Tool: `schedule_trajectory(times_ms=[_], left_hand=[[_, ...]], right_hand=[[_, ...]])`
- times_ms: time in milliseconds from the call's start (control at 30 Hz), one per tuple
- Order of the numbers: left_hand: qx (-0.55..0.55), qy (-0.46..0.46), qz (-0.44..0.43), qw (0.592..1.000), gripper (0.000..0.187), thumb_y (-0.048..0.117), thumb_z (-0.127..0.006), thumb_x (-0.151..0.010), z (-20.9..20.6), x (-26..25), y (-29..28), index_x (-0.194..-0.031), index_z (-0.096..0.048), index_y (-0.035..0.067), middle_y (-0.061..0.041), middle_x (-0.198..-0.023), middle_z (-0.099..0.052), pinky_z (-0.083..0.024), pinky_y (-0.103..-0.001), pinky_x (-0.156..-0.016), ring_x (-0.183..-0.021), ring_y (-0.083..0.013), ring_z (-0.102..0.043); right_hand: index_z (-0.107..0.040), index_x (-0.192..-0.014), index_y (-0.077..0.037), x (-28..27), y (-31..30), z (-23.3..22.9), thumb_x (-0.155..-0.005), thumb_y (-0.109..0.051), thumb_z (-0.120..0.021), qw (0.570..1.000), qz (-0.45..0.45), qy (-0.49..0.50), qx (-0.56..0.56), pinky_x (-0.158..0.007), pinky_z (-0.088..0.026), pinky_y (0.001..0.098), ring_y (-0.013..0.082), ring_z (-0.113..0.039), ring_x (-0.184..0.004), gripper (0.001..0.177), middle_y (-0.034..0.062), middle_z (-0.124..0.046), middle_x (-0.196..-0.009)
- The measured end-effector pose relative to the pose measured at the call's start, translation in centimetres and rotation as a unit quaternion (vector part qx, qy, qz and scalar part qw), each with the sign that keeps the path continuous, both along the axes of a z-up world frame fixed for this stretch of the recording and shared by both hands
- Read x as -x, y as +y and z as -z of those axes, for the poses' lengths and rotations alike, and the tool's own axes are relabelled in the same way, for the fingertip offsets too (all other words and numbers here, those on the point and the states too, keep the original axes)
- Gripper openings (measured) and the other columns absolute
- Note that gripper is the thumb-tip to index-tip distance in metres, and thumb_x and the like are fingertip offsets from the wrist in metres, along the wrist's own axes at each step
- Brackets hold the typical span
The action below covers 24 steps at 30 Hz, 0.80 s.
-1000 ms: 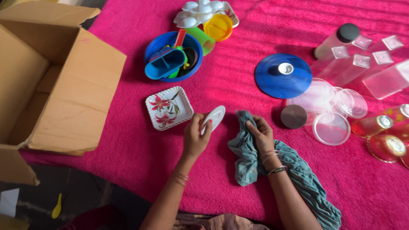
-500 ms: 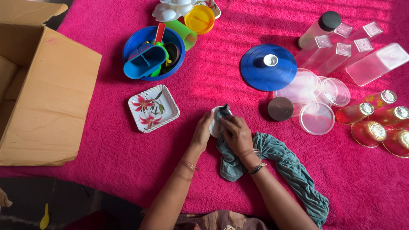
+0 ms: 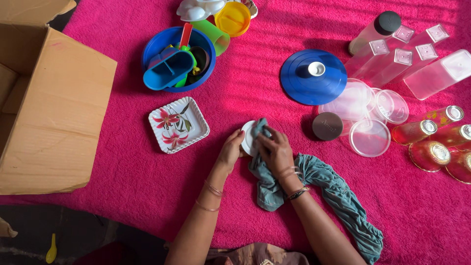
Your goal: The person wipes a blue plastic lid with a cloth, then cleans a small white ceramic bowl and a square floral-patterned plate. The person wipes each item thoroughly with the cloth and places them aside on the pink surface.
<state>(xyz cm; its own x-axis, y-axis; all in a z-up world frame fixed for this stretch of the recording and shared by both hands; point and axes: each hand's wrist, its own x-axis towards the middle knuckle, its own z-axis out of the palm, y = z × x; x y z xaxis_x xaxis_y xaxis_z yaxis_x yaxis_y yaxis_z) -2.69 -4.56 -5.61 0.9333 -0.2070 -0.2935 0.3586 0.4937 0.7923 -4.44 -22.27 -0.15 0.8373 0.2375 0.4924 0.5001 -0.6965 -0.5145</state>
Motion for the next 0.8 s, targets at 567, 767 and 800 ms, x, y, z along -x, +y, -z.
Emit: schedule_trajectory(times_ms=[567,767,800], left_hand=[[-0.58,-0.187,-0.131,0.782,0.029,0.02,-0.073,-0.087,-1.9,0.5,0.3,-0.114,-0.076,0.009,-0.016,-0.089,-0.066,-0.055,-0.046,-0.076,-0.084,-0.0363,-0.068],[-0.588,-0.19,-0.111,0.778,0.032,0.017,-0.07,-0.09,-0.3,0.2,0.5,-0.121,-0.074,0.009,-0.018,-0.099,-0.067,-0.054,-0.046,-0.082,-0.094,-0.0389,-0.067],[-0.586,-0.196,-0.102,0.779,0.034,0.016,-0.07,-0.089,-0.1,0.2,0.6,-0.123,-0.072,0.009,-0.018,-0.101,-0.066,-0.054,-0.046,-0.083,-0.096,-0.0391,-0.067]], right_hand=[[-0.079,-0.106,-0.011,-0.1,0.6,0.0,-0.081,-0.008,-0.073,0.997,0.021,0.02,0.071,-0.082,-0.055,0.0411,0.0334,-0.064,-0.097,0.026,0.0081,-0.07,-0.112],[-0.079,-0.103,-0.013,0.4,1.6,0.1,-0.085,-0.015,-0.076,0.996,-0.08,0.035,-0.013,-0.086,-0.057,0.041,0.0288,-0.068,-0.096,0.018,0.0058,-0.07,-0.105],[-0.077,-0.11,-0.01,0.1,1.8,0.2,-0.085,-0.014,-0.076,0.997,-0.061,0.034,-0.012,-0.085,-0.056,0.0421,0.0311,-0.067,-0.097,0.026,0.0086,-0.069,-0.106]])
